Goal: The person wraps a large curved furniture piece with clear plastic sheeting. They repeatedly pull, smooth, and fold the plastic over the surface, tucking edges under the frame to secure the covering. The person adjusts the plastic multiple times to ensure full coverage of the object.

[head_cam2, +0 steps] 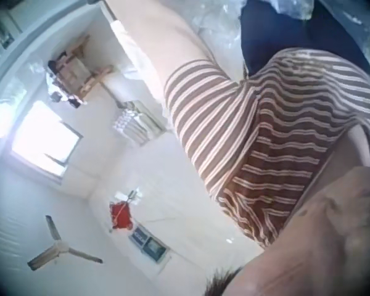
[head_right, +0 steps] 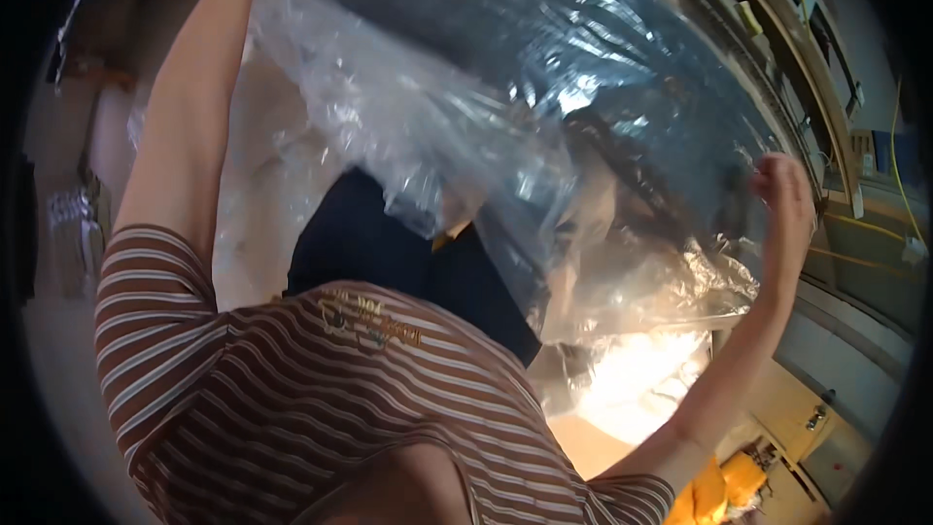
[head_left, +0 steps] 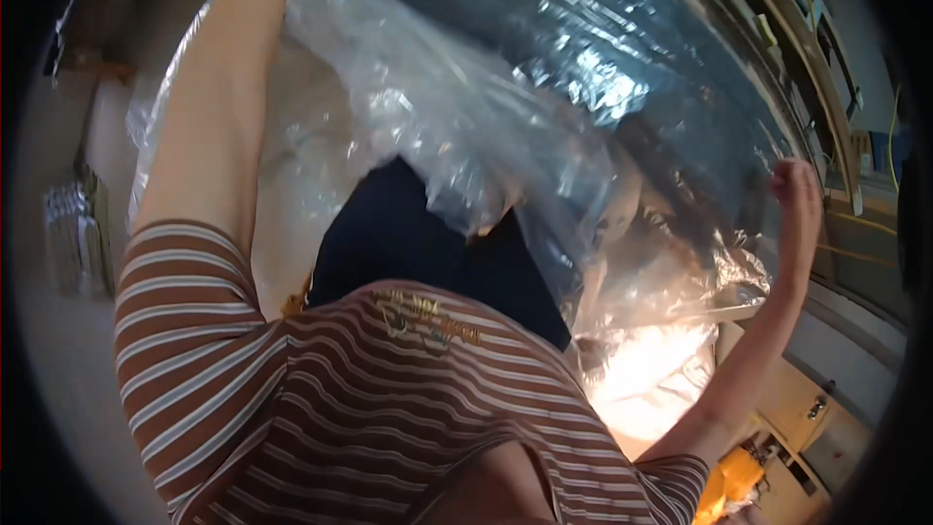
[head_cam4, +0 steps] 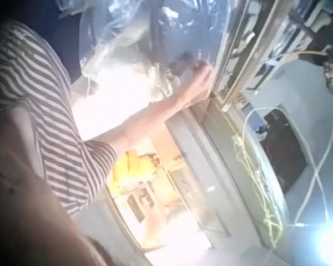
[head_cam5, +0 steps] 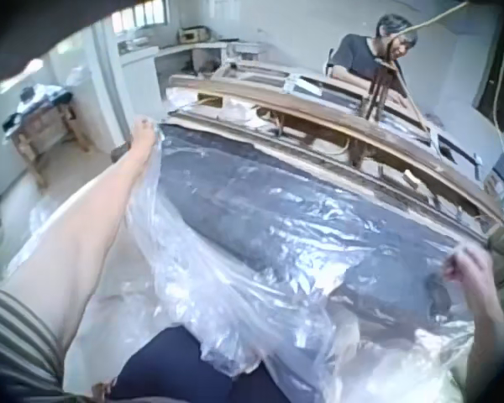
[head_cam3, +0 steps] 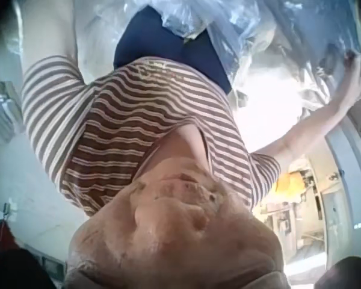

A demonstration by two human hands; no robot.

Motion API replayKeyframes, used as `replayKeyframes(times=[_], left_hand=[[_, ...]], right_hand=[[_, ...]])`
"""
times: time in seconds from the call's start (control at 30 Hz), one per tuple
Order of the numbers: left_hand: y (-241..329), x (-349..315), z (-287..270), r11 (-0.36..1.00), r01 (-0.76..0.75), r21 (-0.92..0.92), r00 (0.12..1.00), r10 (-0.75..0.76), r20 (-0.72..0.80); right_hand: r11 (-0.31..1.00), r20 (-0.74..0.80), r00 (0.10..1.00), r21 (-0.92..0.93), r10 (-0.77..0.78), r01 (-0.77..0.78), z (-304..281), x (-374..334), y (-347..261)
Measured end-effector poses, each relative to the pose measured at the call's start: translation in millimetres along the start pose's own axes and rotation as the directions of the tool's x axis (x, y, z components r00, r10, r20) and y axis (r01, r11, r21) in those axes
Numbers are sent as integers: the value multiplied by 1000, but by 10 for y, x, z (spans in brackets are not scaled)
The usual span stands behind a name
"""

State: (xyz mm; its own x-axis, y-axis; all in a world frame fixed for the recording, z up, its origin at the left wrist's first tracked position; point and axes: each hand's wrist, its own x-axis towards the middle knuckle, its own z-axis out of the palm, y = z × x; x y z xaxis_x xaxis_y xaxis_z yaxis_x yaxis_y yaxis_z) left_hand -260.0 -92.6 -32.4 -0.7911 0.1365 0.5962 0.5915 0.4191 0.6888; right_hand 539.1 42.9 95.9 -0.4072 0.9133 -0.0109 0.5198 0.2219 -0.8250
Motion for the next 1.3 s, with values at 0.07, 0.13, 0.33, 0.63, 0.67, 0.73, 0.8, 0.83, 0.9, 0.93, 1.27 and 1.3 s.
replayKeyframes(times=[0.07, 0.13, 0.33, 0.63, 0.67, 0.73, 0.8, 0.83, 0.9, 0.93, 1.27, 1.3], left_hand=[[146, -62, 52, 999, 41, 16, 992, -39, -119], [361, -167, 101, 996, 91, -27, 992, -93, -87], [314, -196, 32, 975, 213, -58, 957, -220, -190], [250, -198, -152, 964, 102, -246, 973, -148, -175], [162, -132, -140, 971, 55, -234, 977, -101, -190], [357, -291, -31, 933, 98, -347, 990, -126, -60], [115, -210, -88, 894, 111, -434, 992, -125, -5], [-93, -96, -138, 872, 111, -476, 992, -128, -4], [-213, 104, -89, 799, 127, -588, 990, -138, 26], [-2, 15, 17, 838, 75, -540, 994, -104, -23], [-183, 111, -122, 818, 140, -558, 990, -115, 78], [-49, -2, -139, 835, 99, -542, 995, -76, 65]], right_hand=[[983, 537, 843, 148, 12, -108, 653, -555, -372], [837, 918, 368, 85, 144, -541, 1382, -1009, -448], [993, 615, 789, 101, -18, -56, 3391, -1693, 93], [894, 137, 981, 443, -140, 65, 1126, -1184, -639], [874, -13, 983, 455, -184, 170, 750, -1156, -695], [874, -305, 929, 365, -212, 320, 144, -1322, -829], [897, -415, 887, 284, -205, 340, 65, -1251, -816], [916, -412, 894, 262, -177, 303, 221, -1203, -634], [970, -290, 952, 191, -94, 154, 815, -1271, -321], [988, -188, 981, 141, -35, 62, 1202, -1400, -128], [887, -510, 744, -389, -431, 248, 446, -1747, 84], [815, -606, 573, -539, -551, 213, -97, -1858, -82]])
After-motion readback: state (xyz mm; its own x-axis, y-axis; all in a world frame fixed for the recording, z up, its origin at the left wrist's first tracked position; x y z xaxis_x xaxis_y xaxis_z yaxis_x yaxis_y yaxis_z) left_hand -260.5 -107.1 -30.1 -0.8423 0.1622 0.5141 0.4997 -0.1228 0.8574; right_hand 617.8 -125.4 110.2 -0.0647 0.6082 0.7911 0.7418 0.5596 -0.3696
